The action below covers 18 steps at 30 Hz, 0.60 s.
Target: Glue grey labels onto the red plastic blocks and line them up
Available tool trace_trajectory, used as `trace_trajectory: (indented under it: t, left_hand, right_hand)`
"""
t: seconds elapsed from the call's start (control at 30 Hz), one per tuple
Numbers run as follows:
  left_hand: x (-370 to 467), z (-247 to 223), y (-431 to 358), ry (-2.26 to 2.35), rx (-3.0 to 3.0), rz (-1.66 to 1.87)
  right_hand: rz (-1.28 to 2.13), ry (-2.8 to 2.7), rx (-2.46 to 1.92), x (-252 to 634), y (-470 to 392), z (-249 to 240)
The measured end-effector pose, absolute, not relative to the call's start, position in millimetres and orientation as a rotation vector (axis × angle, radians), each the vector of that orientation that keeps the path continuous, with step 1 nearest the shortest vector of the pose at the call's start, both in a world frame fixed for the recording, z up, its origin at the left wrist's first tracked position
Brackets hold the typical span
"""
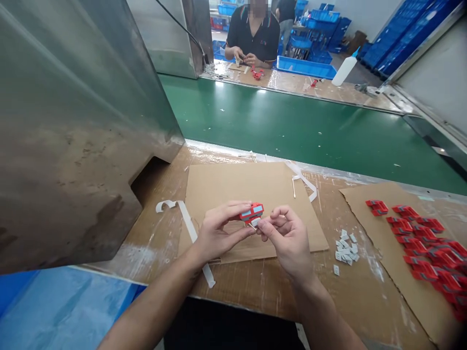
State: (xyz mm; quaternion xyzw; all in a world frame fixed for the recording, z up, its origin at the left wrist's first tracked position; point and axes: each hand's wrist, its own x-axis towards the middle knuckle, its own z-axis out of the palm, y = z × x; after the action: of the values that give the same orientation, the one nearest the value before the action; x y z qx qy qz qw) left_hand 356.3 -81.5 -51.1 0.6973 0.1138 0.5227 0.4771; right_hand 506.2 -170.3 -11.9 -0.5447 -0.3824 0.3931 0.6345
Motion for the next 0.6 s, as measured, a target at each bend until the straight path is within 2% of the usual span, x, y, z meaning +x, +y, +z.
trace_trajectory:
  t: [0.6]
  left_hand:
    - [360.7,-55.8,-84.5,0.25,1.805,1.433]
  right_hand:
    - [0.864,-0.853,-1.211,496.9,-173.6,-10.0]
